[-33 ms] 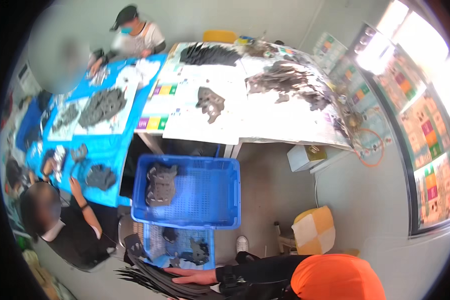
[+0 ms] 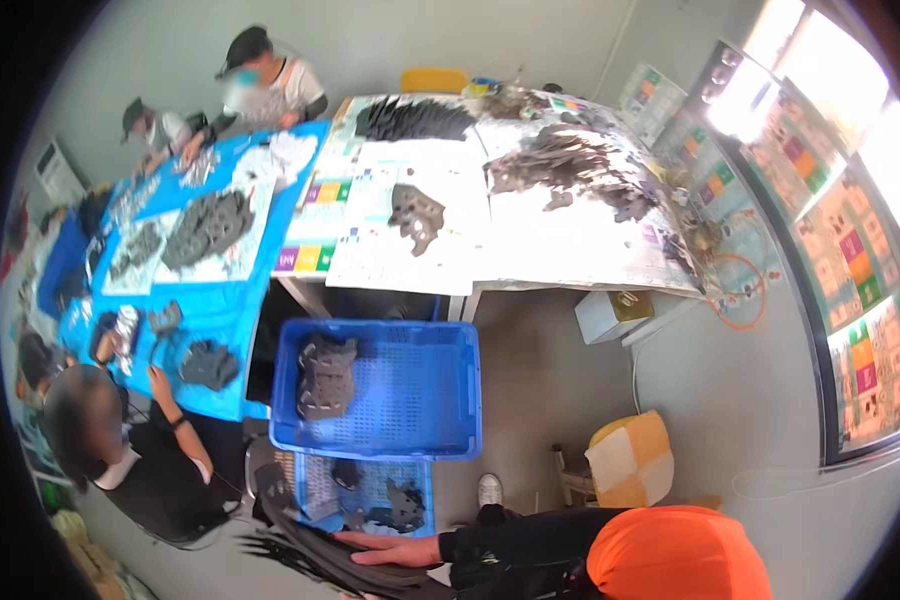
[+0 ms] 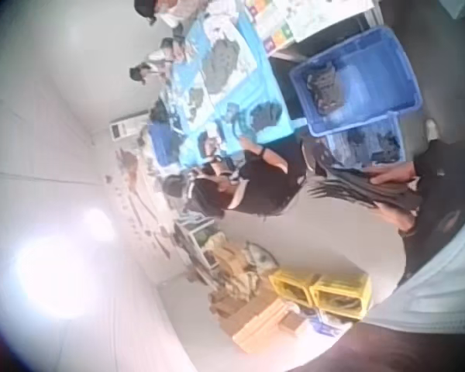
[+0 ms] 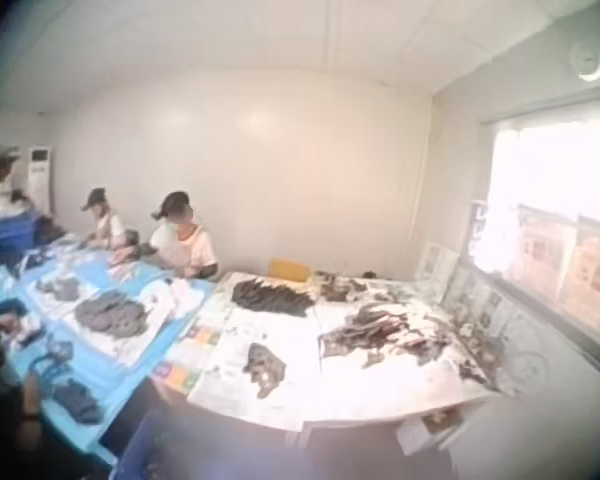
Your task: Operator uses a hand tool to process shoe upper components and then organizes them into blue plastic crates.
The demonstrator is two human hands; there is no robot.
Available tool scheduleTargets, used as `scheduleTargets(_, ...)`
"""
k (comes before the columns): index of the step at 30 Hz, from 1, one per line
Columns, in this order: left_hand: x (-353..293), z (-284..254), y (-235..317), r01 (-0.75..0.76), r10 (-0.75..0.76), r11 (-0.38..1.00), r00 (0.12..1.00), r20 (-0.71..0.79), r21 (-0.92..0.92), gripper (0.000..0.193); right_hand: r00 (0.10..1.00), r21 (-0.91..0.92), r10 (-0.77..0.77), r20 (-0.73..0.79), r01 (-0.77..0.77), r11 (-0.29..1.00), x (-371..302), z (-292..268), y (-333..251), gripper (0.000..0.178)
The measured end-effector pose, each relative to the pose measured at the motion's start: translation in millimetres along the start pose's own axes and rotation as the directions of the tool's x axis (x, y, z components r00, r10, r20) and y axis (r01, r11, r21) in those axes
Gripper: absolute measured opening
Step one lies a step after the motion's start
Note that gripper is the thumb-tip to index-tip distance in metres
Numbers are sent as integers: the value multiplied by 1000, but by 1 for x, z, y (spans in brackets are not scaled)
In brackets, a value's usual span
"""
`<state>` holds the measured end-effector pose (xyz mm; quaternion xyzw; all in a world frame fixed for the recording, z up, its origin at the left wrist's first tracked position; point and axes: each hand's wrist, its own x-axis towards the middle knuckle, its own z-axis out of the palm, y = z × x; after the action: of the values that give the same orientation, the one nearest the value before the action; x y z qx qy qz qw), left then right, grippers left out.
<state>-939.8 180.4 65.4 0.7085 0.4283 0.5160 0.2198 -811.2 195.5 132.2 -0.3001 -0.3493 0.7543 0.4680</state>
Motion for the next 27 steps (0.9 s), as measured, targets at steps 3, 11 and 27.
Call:
scheduleTargets(3, 13, -1, 80, 146, -147, 906, 989, 29, -397, 68, 980, 9, -199, -20, 199, 980, -79, 12, -66, 79)
scheduleTargets(11, 100, 152, 287, 624, -300, 410, 781, 547, -666, 69, 723, -420, -626, -293, 490, 764, -243, -60, -266, 83)
scheduleTargets(27, 69, 895, 550, 804, 231, -487, 495, 837, -341, 68, 464, -866, -733, -497, -322, 383, -581, -584, -600, 82)
